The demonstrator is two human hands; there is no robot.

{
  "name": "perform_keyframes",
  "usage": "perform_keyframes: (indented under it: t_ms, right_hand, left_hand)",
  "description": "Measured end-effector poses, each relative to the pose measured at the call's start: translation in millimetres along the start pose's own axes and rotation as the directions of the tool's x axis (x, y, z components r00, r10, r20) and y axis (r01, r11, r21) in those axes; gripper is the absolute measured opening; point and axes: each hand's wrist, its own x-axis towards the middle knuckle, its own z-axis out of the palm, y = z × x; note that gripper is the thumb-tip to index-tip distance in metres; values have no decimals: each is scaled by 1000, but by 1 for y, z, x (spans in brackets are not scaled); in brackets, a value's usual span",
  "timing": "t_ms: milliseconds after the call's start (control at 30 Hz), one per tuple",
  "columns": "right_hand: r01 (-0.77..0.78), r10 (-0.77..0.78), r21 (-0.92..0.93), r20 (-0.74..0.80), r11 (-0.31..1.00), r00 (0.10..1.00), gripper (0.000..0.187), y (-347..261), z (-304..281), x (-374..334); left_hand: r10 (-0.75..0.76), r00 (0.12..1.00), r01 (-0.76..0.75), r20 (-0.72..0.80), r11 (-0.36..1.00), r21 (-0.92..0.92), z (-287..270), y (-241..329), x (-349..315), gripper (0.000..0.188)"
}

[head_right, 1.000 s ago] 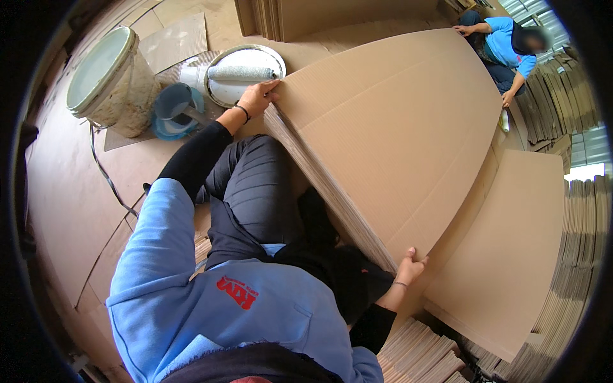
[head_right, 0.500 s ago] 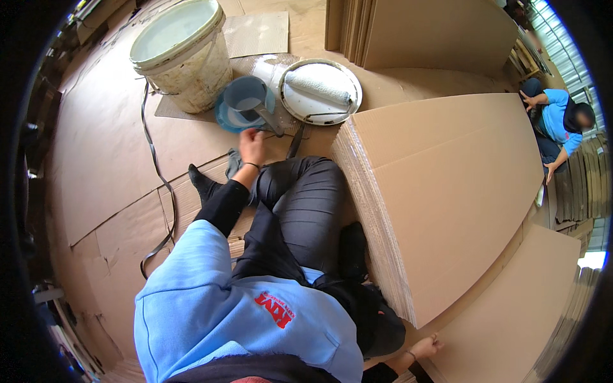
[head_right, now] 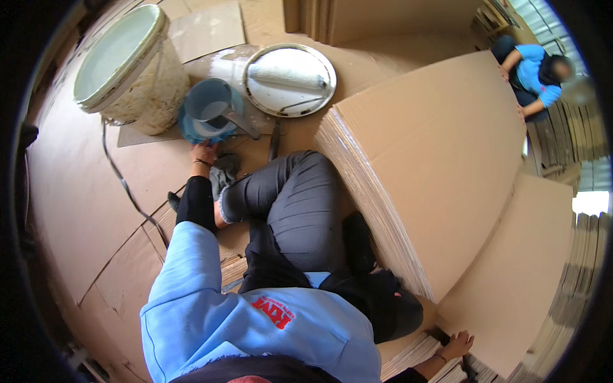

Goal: The person applies white paint to large cardboard sheets using a paint roller. They repeatedly dip the roller into a container, spread the paint evenly across the surface, and stack the finished sheets. A coworker is visible in the background performing the same task.

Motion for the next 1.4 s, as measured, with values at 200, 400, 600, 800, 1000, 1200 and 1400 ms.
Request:
perform_keyframes:
  t_ms: [200,400,600,800,1000,1200,1400]
  right_hand:
    - [92,-114,124,189,988,975,53,-107,23,-64]
    - [426,-629,468,640,775,441,46,-253,134,-178]
    - [384,-752,813,566,439,-338,45,-372,244,-351]
    - [88,-579,645,731,759,-360,40,-415,294,-406]
    - [-214,-611,572,729,792,-308,30,-453,327,-370]
    - [-167,-509,482,789,860,-344,30,-505,363,-344]
    - [-328,-496,381,751,865,-436,36,-547,400,-377]
  left_hand:
    - [377,883,-428,279,891,151,15,35,-15,35]
    - [191,901,-273,390,948,166,119,136,-159,31]
    - [187,785,-324,590,937,134,186,177,-271,25]
    - [178,711,-372,680,916,149,261,183,-297,18]
    - [127,690,-361,713,914,187,339,172,-287,23]
    - [160,682,-410,713,891,192,395,180,-272,19]
    - [219,722,-472,657,850,235,392,251,-236,28]
